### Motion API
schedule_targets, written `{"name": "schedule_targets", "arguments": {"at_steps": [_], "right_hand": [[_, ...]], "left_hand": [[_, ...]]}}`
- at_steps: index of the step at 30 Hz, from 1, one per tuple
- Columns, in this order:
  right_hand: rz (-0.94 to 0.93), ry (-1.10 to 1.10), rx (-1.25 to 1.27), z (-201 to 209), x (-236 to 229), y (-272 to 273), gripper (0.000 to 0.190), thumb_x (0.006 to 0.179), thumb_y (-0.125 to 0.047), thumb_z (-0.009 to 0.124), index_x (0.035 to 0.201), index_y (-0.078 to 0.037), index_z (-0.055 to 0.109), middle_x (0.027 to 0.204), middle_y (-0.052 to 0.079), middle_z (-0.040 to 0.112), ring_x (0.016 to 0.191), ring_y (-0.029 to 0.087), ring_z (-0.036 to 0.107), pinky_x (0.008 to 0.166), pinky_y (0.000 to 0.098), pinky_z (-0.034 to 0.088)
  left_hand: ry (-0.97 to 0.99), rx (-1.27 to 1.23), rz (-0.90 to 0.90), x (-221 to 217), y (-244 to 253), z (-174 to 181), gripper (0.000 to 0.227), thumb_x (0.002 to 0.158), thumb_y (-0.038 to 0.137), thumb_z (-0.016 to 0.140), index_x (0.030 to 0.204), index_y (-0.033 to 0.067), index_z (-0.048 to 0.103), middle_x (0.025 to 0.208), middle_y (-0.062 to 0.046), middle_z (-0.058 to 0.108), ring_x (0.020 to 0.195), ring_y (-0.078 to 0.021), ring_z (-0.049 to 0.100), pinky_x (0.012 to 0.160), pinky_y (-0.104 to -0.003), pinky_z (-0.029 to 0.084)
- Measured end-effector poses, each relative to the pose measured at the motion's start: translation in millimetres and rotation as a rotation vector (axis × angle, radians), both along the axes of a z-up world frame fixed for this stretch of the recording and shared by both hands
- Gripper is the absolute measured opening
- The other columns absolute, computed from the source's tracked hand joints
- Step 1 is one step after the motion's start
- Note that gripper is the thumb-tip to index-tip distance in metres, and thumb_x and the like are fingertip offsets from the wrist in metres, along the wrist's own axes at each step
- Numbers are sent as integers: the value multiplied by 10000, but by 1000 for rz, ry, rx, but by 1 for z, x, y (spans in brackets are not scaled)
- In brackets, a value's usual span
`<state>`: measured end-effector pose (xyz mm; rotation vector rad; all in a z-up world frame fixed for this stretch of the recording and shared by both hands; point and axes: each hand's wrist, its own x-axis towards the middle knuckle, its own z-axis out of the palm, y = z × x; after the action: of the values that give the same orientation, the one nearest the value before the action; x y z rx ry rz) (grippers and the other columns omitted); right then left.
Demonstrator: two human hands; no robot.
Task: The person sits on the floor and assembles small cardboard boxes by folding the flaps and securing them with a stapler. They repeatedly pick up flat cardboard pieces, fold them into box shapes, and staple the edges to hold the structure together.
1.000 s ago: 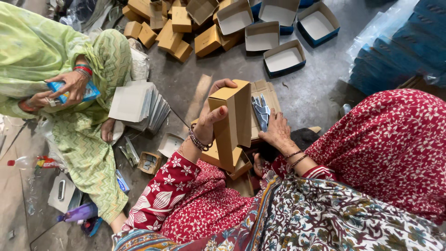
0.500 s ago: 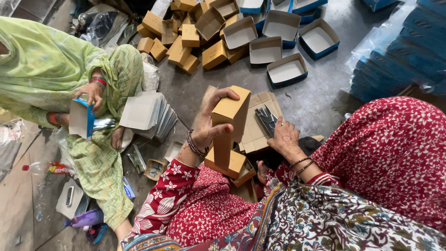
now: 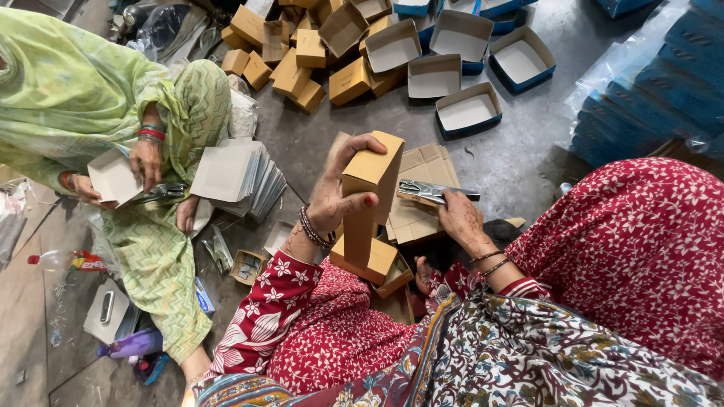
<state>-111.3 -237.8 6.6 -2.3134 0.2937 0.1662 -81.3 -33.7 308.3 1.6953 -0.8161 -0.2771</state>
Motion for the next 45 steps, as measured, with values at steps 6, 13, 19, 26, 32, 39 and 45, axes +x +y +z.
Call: {"name": "schedule_targets", "arguments": {"at_steps": [6, 13, 19, 26, 32, 39, 45], "right_hand": [[104, -161, -382, -5, -2, 5, 353, 895, -173, 672, 1243, -230, 654, 1301, 80, 590, 1265, 329, 558, 1039, 497, 466], [105, -257, -510, -11, 3, 7, 705, 762, -163, 740, 1437, -148, 534, 1327, 107, 565, 1208, 356, 489, 950, 548, 372], [139, -63, -458, 4, 6, 5, 774, 706, -286, 820, 1399, -88, 538, 1281, 135, 567, 1253, 345, 463, 1019, 524, 322], [157, 52, -428, 27, 2, 9, 776, 641, -384, 908, 1255, -37, 584, 1261, 149, 558, 1248, 330, 480, 1054, 500, 350], [204, 22, -316, 30, 1, 8, 616, 700, -271, 872, 1168, -50, 539, 1077, 156, 684, 1020, 336, 689, 851, 458, 550], [296, 23, -297, 13, -4, 17, 431, 828, -151, 727, 1193, -63, 515, 1010, 158, 735, 1001, 368, 704, 821, 471, 569], [275, 187, -158, 3, -4, 13, 330, 822, -266, 736, 1100, -94, 697, 1073, 165, 721, 1062, 362, 679, 899, 483, 542]], "left_hand": [[179, -30, -47, 3, -1, -5, 759, 813, 523, 850, 1371, 124, 525, 1347, -55, 514, 1255, -190, 551, 1076, -334, 494], [181, -86, -100, 9, 0, -14, 719, 861, 504, 845, 1383, 131, 519, 1391, -58, 509, 1284, -172, 535, 1110, -320, 476], [204, -85, -104, 7, 0, -15, 711, 854, 491, 844, 1377, 140, 513, 1383, -49, 503, 1263, -175, 555, 1076, -330, 505], [196, -79, -108, 7, -3, -13, 701, 857, 484, 845, 1374, 144, 517, 1369, -50, 510, 1236, -172, 562, 1063, -329, 506], [233, -69, -105, 7, -6, -11, 707, 840, 481, 850, 1362, 141, 515, 1345, -45, 513, 1182, -166, 578, 1010, -321, 522], [226, -51, -76, 7, -6, -11, 719, 824, 496, 852, 1359, 148, 521, 1313, -45, 528, 1172, -173, 579, 1008, -329, 518], [161, -108, 16, 11, -1, -6, 794, 808, 626, 797, 1345, 100, 540, 1311, -65, 585, 1208, -166, 611, 1045, -308, 528]]}}
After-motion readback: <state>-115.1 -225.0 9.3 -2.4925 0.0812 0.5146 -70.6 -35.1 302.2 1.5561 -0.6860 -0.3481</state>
